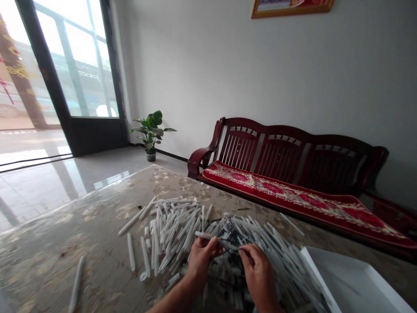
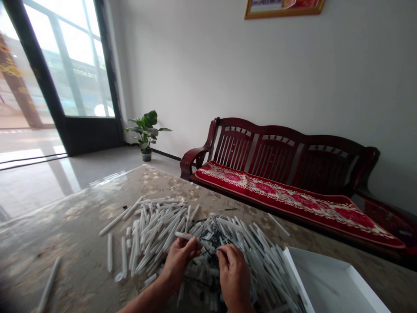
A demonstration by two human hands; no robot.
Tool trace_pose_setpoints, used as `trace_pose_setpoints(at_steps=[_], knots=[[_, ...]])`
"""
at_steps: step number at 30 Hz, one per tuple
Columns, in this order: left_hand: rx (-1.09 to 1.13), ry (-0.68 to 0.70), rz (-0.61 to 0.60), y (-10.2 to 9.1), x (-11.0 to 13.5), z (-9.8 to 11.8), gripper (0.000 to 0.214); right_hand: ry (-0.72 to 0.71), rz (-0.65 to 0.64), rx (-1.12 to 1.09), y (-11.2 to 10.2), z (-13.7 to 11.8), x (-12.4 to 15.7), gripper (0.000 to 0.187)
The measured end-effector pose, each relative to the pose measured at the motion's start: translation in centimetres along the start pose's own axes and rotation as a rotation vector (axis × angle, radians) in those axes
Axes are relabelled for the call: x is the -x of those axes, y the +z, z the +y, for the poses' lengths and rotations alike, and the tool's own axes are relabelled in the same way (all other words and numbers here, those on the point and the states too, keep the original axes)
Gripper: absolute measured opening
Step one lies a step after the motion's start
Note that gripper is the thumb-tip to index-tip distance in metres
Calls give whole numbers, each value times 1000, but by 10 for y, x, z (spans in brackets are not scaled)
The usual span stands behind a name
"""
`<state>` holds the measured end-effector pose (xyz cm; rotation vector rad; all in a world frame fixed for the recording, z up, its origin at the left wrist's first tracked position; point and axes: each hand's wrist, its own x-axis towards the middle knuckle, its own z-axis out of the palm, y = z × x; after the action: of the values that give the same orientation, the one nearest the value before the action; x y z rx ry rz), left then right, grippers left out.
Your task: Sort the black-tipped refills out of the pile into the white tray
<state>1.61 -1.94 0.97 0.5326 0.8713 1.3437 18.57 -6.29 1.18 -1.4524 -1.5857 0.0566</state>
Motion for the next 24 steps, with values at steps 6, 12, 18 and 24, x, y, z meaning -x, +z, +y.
trace_pose_setpoints(at_steps=[6, 12, 18, 24], knots=[[86, 78, 127, -6, -11, 13, 51, 61, 125, 23, -24, 19, -10, 36], [81, 102, 135, -10, -11, 11, 50, 145, 231, 78, -33, 30, -12, 39], [45, 141, 152, -11, -12, 10, 49, 227, 277, 108, -31, 37, -8, 47], [11, 142, 121, -10, -9, 11, 50, 165, 278, 207, -29, 35, -11, 57]])
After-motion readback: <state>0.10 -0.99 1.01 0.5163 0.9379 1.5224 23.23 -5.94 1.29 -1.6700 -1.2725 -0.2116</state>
